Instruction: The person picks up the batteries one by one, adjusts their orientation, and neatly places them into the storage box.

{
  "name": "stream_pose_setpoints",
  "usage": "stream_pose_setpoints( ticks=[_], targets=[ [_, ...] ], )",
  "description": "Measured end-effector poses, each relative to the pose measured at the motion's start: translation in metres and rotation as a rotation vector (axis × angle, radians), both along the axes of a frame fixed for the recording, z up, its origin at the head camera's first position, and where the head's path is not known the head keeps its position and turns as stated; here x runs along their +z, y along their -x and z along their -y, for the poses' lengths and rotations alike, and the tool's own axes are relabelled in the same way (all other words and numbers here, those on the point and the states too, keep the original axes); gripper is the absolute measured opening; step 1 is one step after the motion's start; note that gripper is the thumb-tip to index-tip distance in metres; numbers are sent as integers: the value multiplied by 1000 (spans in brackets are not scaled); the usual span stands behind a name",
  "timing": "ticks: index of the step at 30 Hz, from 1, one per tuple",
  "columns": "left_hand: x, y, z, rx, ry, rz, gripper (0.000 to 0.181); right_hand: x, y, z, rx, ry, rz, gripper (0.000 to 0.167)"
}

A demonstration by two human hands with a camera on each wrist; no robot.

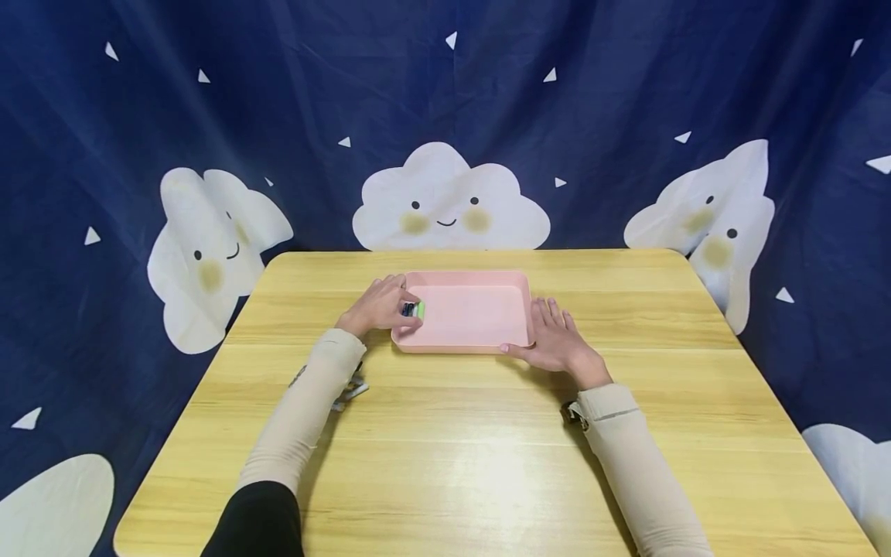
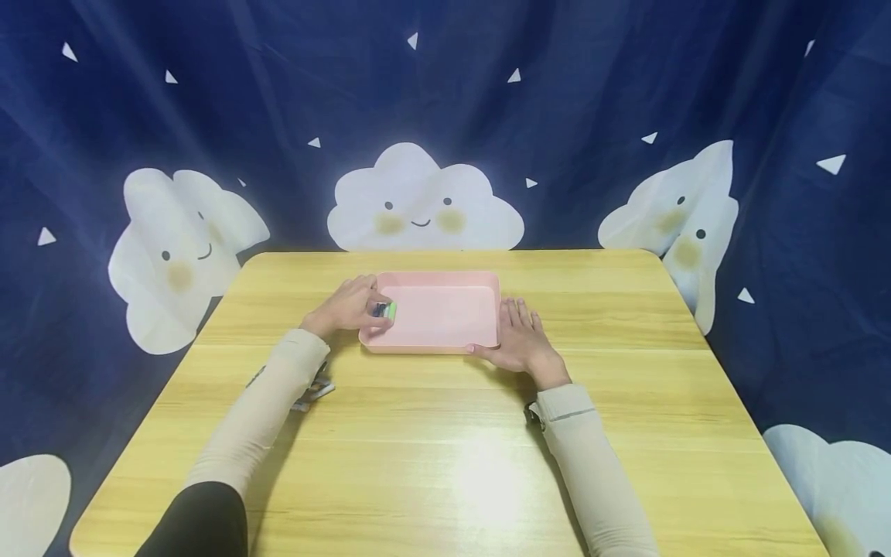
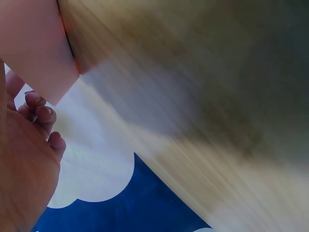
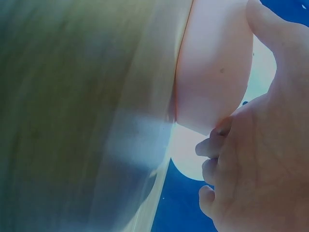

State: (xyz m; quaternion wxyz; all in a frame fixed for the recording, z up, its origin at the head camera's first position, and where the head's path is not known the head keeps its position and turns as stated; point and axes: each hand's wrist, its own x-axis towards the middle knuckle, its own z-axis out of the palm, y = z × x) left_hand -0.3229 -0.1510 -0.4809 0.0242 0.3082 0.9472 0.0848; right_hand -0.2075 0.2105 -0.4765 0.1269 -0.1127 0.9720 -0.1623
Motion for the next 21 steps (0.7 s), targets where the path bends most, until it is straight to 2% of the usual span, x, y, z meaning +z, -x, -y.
stream_pose_setpoints(
  ticks=[12,21],
  targets=[
    [-2,-1,-2,7,25,-11,59,1,0,2,8,-22,-19,120],
    [-3,0,-1,7,5,-17,60,-1,2,1,17,-50,-36,120]
  ],
)
